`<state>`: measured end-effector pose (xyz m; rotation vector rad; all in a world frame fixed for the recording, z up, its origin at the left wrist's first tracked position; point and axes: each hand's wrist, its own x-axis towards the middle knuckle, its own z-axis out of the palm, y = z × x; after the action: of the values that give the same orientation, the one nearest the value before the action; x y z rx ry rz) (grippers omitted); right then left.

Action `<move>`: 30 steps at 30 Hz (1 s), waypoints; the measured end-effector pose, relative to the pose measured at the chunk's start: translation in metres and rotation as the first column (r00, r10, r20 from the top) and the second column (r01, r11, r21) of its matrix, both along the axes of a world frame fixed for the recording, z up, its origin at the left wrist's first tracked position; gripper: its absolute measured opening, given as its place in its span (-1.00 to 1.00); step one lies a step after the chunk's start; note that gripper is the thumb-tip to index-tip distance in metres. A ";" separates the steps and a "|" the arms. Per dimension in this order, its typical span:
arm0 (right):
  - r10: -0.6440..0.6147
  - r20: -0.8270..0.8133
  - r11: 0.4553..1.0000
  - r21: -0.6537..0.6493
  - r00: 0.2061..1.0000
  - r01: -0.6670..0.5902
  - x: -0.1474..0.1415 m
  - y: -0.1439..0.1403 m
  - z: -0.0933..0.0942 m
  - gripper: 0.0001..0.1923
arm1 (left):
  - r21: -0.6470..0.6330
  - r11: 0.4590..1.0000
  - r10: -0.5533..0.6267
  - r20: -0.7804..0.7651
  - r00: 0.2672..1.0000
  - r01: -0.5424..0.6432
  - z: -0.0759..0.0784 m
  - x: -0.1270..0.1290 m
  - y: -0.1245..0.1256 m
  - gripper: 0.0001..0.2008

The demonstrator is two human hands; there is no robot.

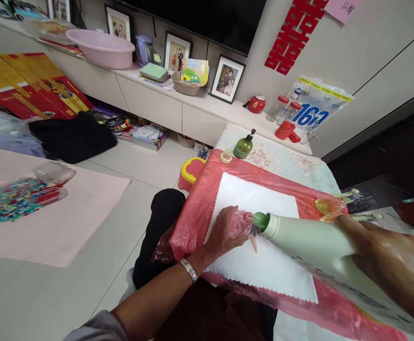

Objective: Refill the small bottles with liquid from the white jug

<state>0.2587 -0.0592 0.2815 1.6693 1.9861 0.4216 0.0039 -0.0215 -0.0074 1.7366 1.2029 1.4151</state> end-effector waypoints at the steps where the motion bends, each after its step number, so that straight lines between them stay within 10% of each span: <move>1: 0.008 0.003 1.000 0.007 1.000 -0.009 0.000 0.000 0.000 -0.64 | -0.001 1.000 -0.009 0.015 1.000 0.009 0.000 0.000 0.000 -0.16; 30: 0.078 -0.037 0.996 0.052 0.996 -0.076 0.001 -0.001 -0.002 -0.68 | -0.016 1.000 -0.009 0.052 0.999 0.010 0.000 0.001 0.000 -0.16</move>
<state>0.2600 -0.0606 0.2795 1.6464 2.0896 0.4741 0.0051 -0.0219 -0.0073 1.6816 1.1739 1.4321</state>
